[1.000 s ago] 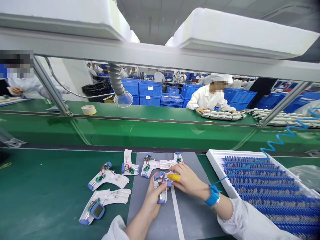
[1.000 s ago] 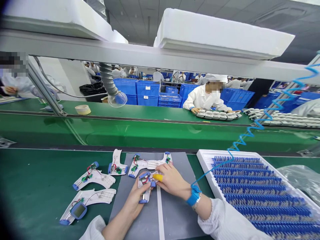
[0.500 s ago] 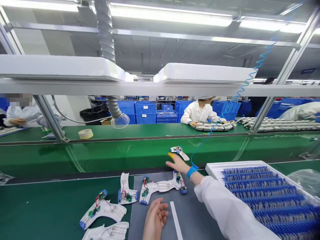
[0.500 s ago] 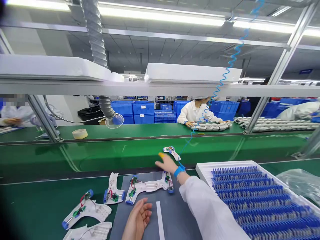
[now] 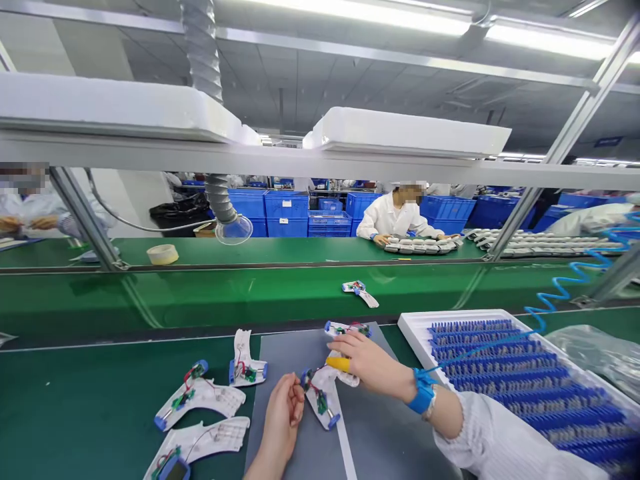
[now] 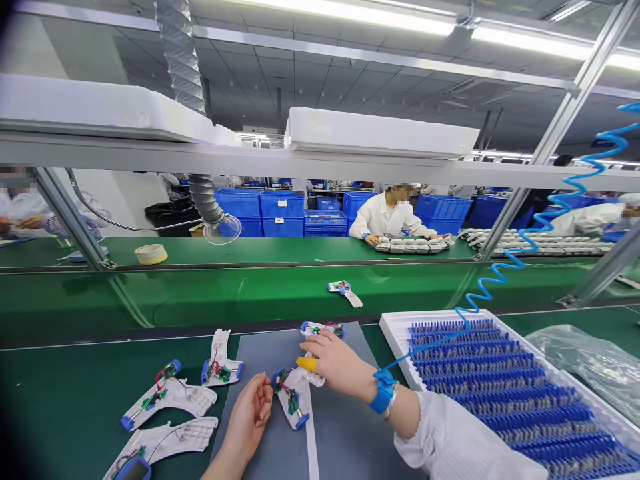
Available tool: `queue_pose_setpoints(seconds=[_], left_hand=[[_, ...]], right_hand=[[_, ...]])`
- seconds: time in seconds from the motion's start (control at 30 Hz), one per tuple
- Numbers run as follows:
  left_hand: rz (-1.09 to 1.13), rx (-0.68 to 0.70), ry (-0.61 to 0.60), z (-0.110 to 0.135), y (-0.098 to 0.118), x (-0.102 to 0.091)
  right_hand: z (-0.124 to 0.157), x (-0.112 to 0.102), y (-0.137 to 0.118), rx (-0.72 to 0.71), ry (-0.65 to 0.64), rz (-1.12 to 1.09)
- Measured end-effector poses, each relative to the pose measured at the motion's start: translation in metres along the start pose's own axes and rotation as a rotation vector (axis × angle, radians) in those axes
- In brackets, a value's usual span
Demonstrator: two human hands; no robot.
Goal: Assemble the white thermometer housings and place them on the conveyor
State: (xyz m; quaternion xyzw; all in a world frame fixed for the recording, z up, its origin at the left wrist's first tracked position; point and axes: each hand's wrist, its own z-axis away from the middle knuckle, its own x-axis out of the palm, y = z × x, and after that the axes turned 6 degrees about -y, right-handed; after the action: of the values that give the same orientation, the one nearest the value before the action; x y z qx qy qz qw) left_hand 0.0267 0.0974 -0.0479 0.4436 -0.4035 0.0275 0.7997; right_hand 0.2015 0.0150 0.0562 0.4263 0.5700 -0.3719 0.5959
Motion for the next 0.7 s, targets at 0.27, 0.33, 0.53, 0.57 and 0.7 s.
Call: queue_pose_setpoints(seconds=[0.27,0.33,0.53,0.57,0.7], left_hand=[[0.122,-0.536,-0.385,0.024,0.021,0.0],[0.087,-0.568,-0.465,0.031,0.027,0.003],[-0.006,-0.185,-0.436,0.04,0.015,0.015],[-0.109,-0.063,-0.376,0.04,0.012,0.017],[-0.605,0.415,-0.076,0.039,0.009,0.016]], right_hand=[[0.013,-0.019,-0.045,-0.333,0.199,-0.011],[0.014,-0.015,-0.029,-0.202,0.232,-0.02],[0.009,-0.02,-0.007,0.321,0.237,-0.533],[0.006,-0.023,-0.016,0.263,0.175,-0.6],[-0.007,-0.031,-0.056,0.026,0.005,-0.487]])
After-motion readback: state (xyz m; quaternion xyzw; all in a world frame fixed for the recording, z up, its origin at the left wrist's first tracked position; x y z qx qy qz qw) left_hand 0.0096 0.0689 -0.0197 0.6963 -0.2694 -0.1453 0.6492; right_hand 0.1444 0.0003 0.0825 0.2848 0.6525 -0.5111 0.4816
